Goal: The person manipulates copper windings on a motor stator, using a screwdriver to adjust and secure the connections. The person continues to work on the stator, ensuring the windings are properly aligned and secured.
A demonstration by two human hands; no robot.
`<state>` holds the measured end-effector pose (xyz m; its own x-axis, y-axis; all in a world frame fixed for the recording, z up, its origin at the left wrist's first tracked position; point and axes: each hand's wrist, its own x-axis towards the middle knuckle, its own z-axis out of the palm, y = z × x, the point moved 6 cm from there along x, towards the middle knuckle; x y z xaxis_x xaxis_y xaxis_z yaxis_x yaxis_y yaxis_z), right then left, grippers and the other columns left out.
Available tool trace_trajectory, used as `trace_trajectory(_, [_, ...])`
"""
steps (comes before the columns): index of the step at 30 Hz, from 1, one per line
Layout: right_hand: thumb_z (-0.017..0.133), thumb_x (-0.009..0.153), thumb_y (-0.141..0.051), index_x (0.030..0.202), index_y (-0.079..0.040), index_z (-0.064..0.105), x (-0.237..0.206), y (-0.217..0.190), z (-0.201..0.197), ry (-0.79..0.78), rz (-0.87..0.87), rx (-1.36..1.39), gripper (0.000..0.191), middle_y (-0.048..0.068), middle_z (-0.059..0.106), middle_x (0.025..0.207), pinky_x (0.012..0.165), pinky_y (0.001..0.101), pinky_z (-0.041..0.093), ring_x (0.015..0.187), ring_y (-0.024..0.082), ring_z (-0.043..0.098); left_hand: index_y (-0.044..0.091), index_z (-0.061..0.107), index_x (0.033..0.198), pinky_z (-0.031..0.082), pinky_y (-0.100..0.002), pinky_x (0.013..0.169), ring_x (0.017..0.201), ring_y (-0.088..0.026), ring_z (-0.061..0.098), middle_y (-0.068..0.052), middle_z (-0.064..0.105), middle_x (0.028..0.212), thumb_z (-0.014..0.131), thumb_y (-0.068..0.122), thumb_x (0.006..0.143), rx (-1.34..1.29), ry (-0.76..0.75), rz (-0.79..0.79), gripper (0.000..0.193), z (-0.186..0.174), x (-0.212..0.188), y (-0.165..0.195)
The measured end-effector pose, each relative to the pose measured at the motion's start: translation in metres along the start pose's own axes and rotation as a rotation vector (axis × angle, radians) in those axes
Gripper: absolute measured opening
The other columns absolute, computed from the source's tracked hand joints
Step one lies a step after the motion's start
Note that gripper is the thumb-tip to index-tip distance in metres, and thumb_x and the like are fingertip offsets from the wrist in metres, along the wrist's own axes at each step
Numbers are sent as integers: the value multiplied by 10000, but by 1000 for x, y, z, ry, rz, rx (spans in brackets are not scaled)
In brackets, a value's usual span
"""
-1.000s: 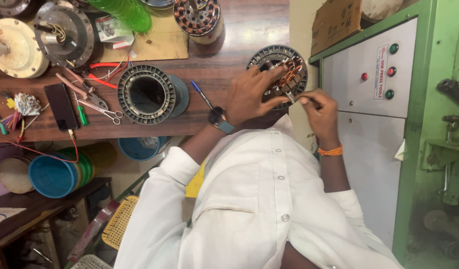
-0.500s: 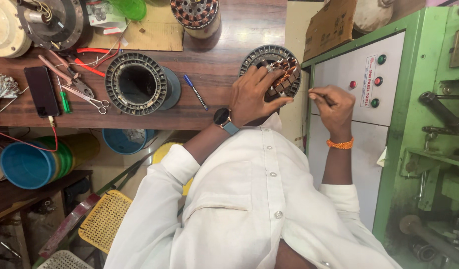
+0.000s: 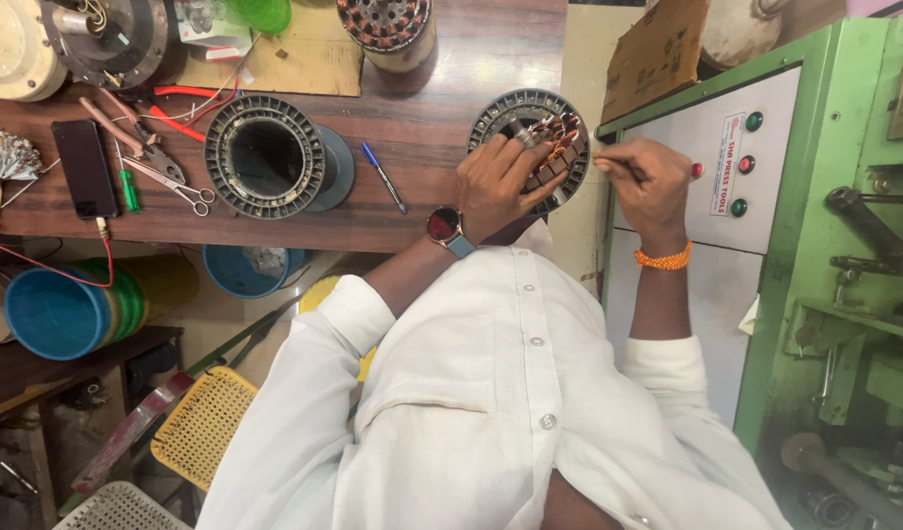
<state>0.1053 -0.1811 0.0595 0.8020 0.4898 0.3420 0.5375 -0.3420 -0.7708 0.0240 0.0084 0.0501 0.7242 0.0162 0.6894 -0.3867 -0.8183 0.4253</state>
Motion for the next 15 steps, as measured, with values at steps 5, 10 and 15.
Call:
trace_trajectory(5, [810, 949, -28, 974, 9, 718, 32, -24, 9, -169, -198, -53, 102, 121, 705, 861, 647, 319, 509, 734, 232, 679, 55, 731, 1120, 508, -321, 658, 804, -168, 589, -5, 599, 885, 883, 311, 857, 21, 14, 11, 398, 4, -2, -2])
trace_trajectory(10, [787, 979, -40, 996, -3, 712, 57, -31, 16, -270, -331, -131, 86, 119, 704, 887, 670, 334, 532, 779, 250, 701, 49, 732, 1135, 499, -320, 656, 826, -165, 597, -6, 621, 912, 880, 329, 842, 42, 24, 29, 432, 7, -4, -3])
trace_trajectory(15, [782, 940, -42, 955, -15, 716, 71, -33, 22, -377, -385, -200, 73, 101, 714, 871, 660, 330, 547, 755, 238, 704, 52, 733, 1127, 505, -321, 680, 855, -168, 605, -12, 622, 928, 874, 329, 851, 67, 17, 32, 415, 7, -3, -3])
